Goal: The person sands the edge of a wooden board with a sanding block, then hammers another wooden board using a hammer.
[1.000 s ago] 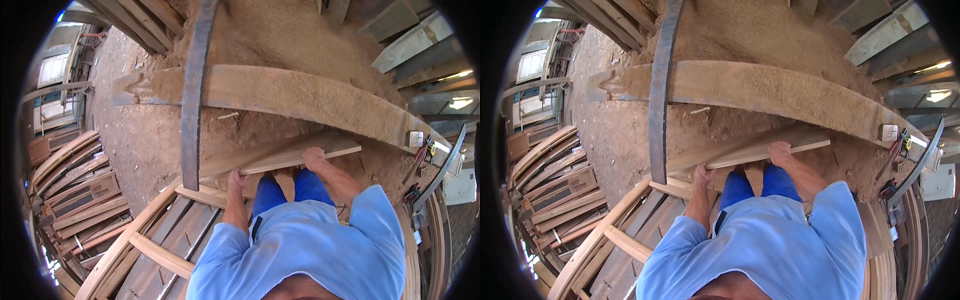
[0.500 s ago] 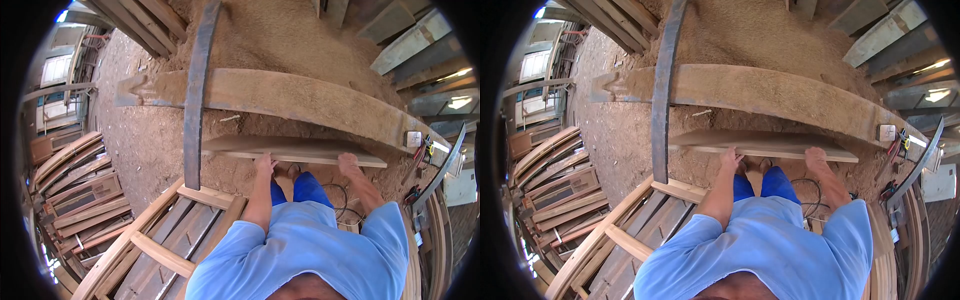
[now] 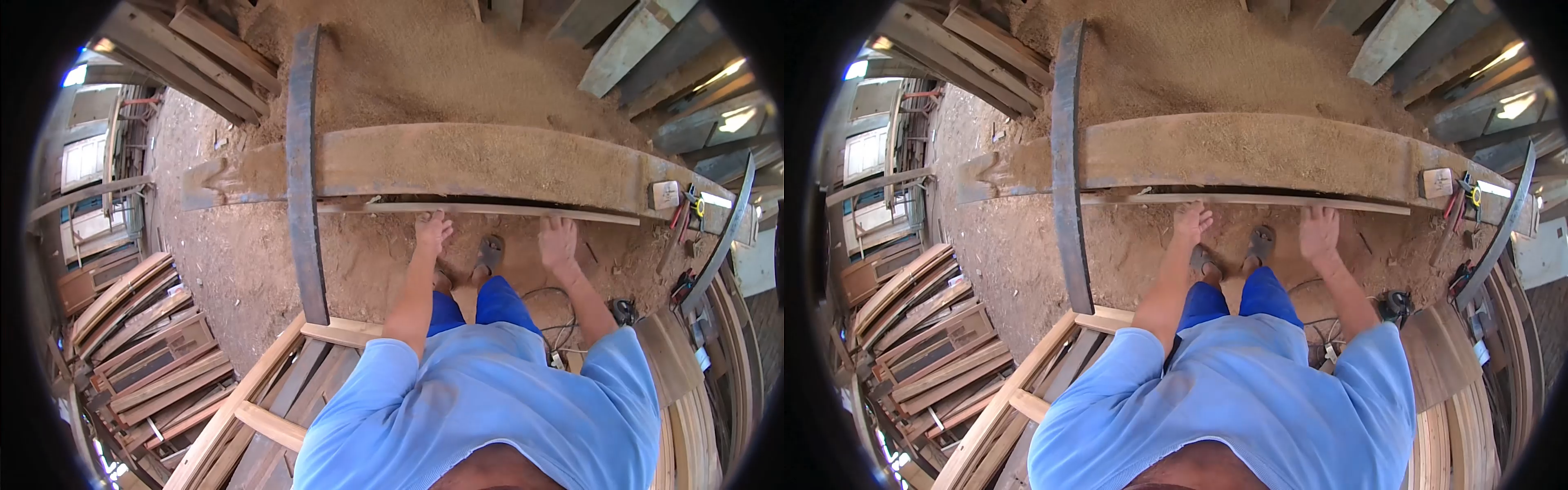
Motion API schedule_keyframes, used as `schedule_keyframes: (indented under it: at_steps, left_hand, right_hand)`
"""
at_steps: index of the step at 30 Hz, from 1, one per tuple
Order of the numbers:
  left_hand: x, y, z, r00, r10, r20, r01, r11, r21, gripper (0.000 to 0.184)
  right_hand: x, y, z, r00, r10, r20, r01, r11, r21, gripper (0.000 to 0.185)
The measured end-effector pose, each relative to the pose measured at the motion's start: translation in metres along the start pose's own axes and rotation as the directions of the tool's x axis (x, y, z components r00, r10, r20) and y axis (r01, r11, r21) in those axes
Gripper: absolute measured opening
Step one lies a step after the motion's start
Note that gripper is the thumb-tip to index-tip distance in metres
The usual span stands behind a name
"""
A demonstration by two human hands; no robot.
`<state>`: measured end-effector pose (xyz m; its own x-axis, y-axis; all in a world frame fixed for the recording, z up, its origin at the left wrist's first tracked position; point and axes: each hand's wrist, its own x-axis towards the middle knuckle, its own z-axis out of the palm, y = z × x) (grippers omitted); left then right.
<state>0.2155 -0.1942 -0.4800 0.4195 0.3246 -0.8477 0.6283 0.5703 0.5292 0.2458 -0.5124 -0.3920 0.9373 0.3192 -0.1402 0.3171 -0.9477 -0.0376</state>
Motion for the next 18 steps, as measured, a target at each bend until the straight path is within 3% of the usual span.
schedule_keyframes:
  at_steps: [1,2,3,4,5,6,7,9,11,13,15,16,18]
  left_hand:
    - [-0.011,0.009,-0.002,0.996,0.079,-0.031,-0.079,0.997,0.009,0.032]
    - [-0.022,0.018,-0.008,0.996,0.085,-0.033,-0.085,0.996,0.004,0.032]
    - [-0.029,0.027,-0.017,0.991,0.132,0.008,-0.132,0.984,0.119,0.033]
    - [-0.031,0.031,-0.031,0.983,0.174,0.051,-0.181,0.956,0.230,0.035]
    - [-0.032,0.032,-0.048,0.982,0.184,0.046,-0.190,0.956,0.224,0.035]
    - [-0.023,0.023,-0.074,0.896,0.434,0.098,-0.429,0.787,0.442,0.036]
    - [-0.022,0.021,-0.098,0.749,0.631,0.202,-0.598,0.514,0.615,0.037]
    - [-0.065,0.050,-0.141,0.606,0.770,0.197,-0.666,0.357,0.655,0.043]
    - [-0.126,0.100,-0.184,0.316,0.894,0.317,-0.396,-0.179,0.901,0.045]
    - [-0.137,0.119,-0.251,0.308,0.944,0.120,-0.262,-0.037,0.964,0.047]
    - [-0.131,0.121,-0.311,0.308,0.951,-0.040,0.047,0.027,0.999,0.048]
    - [-0.132,0.127,-0.326,0.293,0.955,-0.042,0.038,0.033,0.999,0.048]
    - [-0.130,0.135,-0.356,0.642,0.716,-0.275,0.210,0.180,0.961,0.051]
  right_hand:
    - [-0.005,-0.013,-0.003,1.000,-0.002,-0.008,0.002,1.000,0.001,0.033]
    - [-0.013,-0.026,-0.005,0.993,-0.001,0.115,-0.009,0.997,0.083,0.034]
    - [-0.016,-0.036,-0.007,0.972,-0.012,0.235,-0.027,0.987,0.161,0.036]
    - [-0.016,-0.046,-0.009,0.973,-0.021,0.228,-0.016,0.987,0.161,0.036]
    - [-0.014,-0.056,-0.010,0.897,-0.005,0.443,-0.097,0.973,0.208,0.035]
    - [-0.013,-0.067,-0.010,0.774,-0.006,0.633,-0.185,0.954,0.235,0.035]
    - [-0.012,-0.076,-0.010,0.781,-0.016,0.624,-0.173,0.955,0.242,0.035]
    - [-0.010,-0.092,-0.002,0.744,-0.108,0.659,-0.210,0.899,0.385,0.035]
    - [-0.006,-0.112,0.007,0.759,-0.152,0.633,-0.162,0.898,0.409,0.035]
    - [0.004,-0.136,0.005,0.772,-0.188,0.607,-0.117,0.897,0.426,0.035]
    - [0.017,-0.166,0.001,0.700,-0.297,0.649,-0.034,0.894,0.447,0.039]
    - [0.025,-0.186,0.006,0.712,-0.296,0.637,-0.025,0.895,0.444,0.039]
    - [0.038,-0.234,0.015,0.686,-0.411,0.601,0.075,0.861,0.503,0.044]
